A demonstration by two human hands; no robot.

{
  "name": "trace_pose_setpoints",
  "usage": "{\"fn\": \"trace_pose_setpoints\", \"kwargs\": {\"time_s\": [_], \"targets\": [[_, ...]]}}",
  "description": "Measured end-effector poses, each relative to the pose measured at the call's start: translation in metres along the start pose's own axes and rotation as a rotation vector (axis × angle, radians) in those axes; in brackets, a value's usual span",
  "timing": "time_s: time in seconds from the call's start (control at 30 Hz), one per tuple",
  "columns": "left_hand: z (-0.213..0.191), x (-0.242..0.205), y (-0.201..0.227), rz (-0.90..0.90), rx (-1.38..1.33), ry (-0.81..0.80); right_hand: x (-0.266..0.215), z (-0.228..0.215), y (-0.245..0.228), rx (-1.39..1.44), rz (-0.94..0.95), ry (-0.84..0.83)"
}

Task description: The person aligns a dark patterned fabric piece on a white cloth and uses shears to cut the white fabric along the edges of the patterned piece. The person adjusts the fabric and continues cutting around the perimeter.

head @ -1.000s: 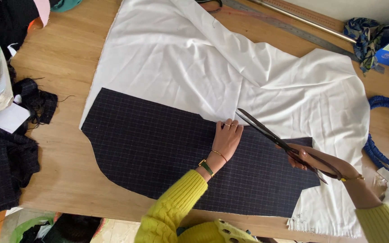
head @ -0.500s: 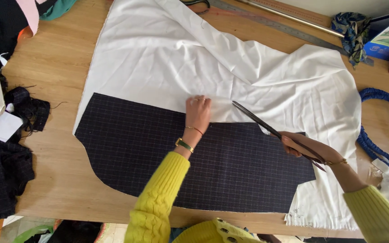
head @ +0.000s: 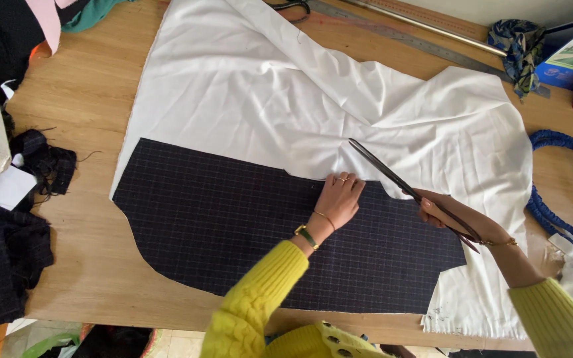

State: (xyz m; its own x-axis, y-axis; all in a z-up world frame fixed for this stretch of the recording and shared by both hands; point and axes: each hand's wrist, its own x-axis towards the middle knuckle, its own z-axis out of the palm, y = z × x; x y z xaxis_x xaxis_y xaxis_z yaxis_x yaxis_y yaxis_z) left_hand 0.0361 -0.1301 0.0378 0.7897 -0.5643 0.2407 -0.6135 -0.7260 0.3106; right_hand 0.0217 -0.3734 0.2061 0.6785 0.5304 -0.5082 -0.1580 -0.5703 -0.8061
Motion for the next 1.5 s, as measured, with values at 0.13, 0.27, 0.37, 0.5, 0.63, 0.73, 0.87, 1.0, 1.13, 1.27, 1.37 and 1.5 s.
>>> {"fn": "trace_pose_setpoints", "kwargs": {"time_s": [0.13,0.27,0.37,0.5,0.63,0.73,0.87,1.0,1.13,1.27,1.37,1.5], "targets": [[-0.002,0.004,0.014,-0.087,0.041,0.0,-0.011,0.004,0.003,-0.001,-0.071,-0.006],[-0.015,-0.013,0.015,-0.039,0.066,0.002,-0.011,0.007,0.011,0.053,-0.066,-0.084],[-0.017,-0.038,0.02,-0.051,-0.032,0.144,-0.007,0.007,0.007,-0.084,-0.168,-0.099],[-0.038,-0.06,0.03,-0.109,-0.248,0.45,0.005,0.007,0.027,-0.344,-0.148,-0.082],[-0.032,-0.072,0.031,-0.173,-0.332,0.485,0.019,0.014,-0.007,-0.032,-0.158,-0.284],[-0.028,-0.073,0.025,-0.179,-0.436,0.489,0.037,0.014,0.003,0.007,-0.076,-0.331],[-0.016,-0.074,0.007,-0.153,-0.394,0.619,0.059,0.031,0.003,0.227,0.013,-0.539],[-0.043,-0.083,-0.035,-0.262,-0.274,0.576,0.062,0.057,-0.035,-0.05,0.105,-0.296],[-0.045,-0.098,-0.074,-0.495,0.073,0.477,0.064,0.071,-0.051,-0.113,0.119,-0.273],[-0.04,-0.105,-0.084,-0.474,0.143,0.376,0.062,0.084,-0.062,-0.061,0.114,-0.189],[-0.036,-0.106,-0.085,-0.489,0.146,0.342,0.061,0.095,-0.047,-0.024,0.083,-0.134],[-0.034,-0.106,-0.086,-0.505,0.139,0.324,0.054,0.111,-0.063,0.052,0.062,-0.059]]}}
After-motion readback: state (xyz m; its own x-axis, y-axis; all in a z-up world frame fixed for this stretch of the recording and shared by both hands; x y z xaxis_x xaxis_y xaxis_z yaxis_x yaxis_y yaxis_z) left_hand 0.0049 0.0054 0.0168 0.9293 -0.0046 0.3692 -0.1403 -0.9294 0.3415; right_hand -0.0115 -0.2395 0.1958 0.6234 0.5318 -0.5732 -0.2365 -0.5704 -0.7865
